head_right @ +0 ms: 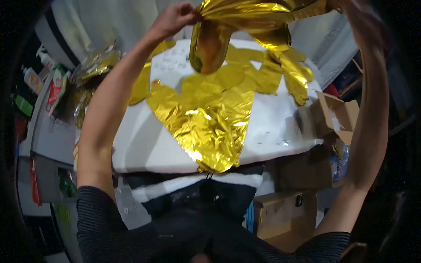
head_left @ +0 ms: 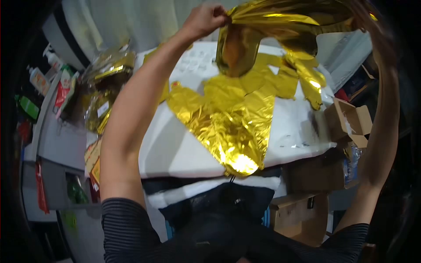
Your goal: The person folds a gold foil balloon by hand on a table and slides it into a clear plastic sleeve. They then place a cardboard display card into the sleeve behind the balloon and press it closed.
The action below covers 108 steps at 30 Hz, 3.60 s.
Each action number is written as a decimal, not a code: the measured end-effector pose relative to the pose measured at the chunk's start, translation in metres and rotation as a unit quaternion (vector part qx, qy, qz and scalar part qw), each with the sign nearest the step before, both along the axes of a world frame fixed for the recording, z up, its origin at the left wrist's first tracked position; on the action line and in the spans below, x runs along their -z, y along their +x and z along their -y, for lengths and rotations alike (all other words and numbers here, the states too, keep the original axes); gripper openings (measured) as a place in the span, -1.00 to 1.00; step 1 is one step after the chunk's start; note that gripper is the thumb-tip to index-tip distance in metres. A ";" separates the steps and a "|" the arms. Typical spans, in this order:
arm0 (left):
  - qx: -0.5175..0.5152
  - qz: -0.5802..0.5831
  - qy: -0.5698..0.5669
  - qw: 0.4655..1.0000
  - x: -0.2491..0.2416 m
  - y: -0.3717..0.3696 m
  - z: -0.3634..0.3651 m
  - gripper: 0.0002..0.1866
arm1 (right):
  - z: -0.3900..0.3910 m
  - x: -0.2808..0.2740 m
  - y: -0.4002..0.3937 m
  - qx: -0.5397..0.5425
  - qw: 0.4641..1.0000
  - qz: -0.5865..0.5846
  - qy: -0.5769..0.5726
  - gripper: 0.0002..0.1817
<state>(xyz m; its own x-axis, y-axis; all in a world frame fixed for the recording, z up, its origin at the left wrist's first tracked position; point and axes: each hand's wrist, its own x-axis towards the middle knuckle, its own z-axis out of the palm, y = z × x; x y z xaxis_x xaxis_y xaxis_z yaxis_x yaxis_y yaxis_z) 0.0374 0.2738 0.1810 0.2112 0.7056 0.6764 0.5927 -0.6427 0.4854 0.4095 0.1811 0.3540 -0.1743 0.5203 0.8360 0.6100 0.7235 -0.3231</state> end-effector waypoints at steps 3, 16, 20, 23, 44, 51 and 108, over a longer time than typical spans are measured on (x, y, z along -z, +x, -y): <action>-0.081 0.025 -0.159 0.984 0.005 -0.012 0.015 -0.68 | 0.031 0.045 0.024 0.124 0.942 0.226 0.216 -0.75; 0.070 0.327 -0.262 0.906 0.139 -0.022 0.001 -0.76 | 0.174 0.312 -0.068 -0.174 0.955 0.241 -0.013 -0.77; -0.023 0.311 -0.309 0.898 0.165 -0.002 0.007 -0.61 | 0.182 0.336 -0.064 -0.177 0.962 0.199 -0.056 -0.78; -0.038 0.301 -0.316 0.899 0.169 0.002 0.013 -0.49 | 0.185 0.337 -0.063 -0.167 0.959 0.215 -0.078 -0.77; -0.032 0.207 -0.374 0.903 0.151 0.002 0.023 -0.72 | 0.198 0.355 -0.054 -0.161 0.967 0.180 -0.087 -0.78; -0.039 0.177 -0.379 0.908 0.157 -0.001 0.024 -0.76 | 0.202 0.359 -0.050 -0.173 0.962 0.197 -0.081 -0.76; -0.132 -0.004 -0.305 0.943 0.193 -0.026 0.016 -0.62 | 0.052 0.346 -0.101 -0.171 0.962 0.197 -0.083 -0.75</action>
